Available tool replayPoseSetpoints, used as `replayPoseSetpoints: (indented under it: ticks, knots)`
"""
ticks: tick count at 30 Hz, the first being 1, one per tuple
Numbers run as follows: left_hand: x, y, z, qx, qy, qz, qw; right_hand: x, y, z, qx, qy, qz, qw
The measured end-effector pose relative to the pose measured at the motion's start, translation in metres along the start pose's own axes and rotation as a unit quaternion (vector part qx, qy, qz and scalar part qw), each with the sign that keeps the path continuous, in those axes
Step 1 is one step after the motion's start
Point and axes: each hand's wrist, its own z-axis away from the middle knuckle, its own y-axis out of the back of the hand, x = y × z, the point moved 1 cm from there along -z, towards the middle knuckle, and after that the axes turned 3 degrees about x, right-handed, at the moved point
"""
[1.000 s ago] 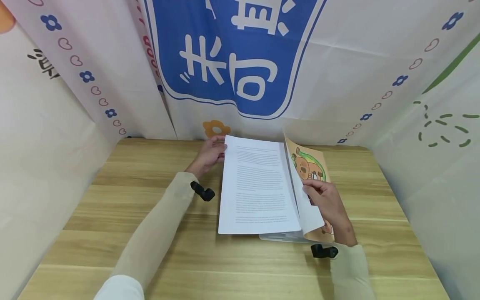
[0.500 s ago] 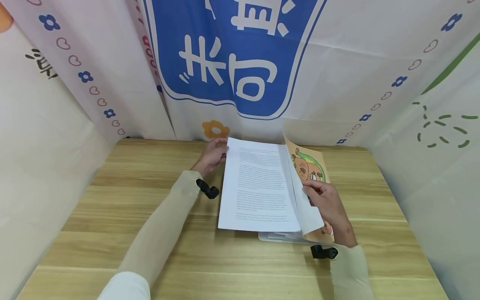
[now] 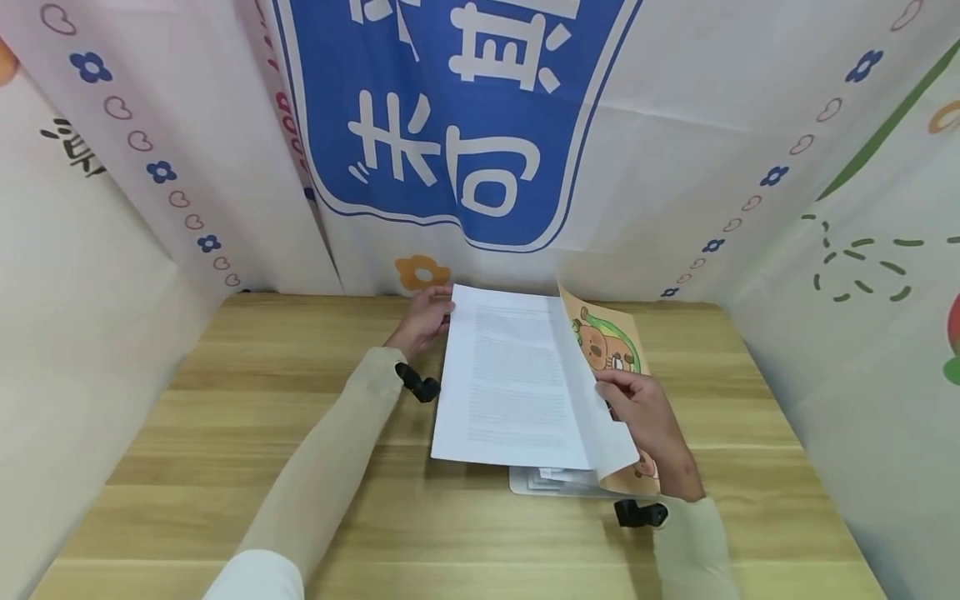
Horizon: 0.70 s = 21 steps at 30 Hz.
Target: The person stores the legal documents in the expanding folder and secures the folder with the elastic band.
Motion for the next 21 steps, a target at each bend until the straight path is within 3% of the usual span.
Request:
replayPoseSetpoints:
  ticks: [11,21]
  knots:
    - [-0.004,-0.014,0.005,0.002,0.006,-0.011,0.9999,-0.001,-0.003,-0.001,-0.006,-0.004,-0.004,1.0]
    - [-0.019,-0.008,0.016,-0.024,0.009,-0.094,0.9953,-0.003,0.0,0.0,-0.005,-0.021,-0.004,0.9998]
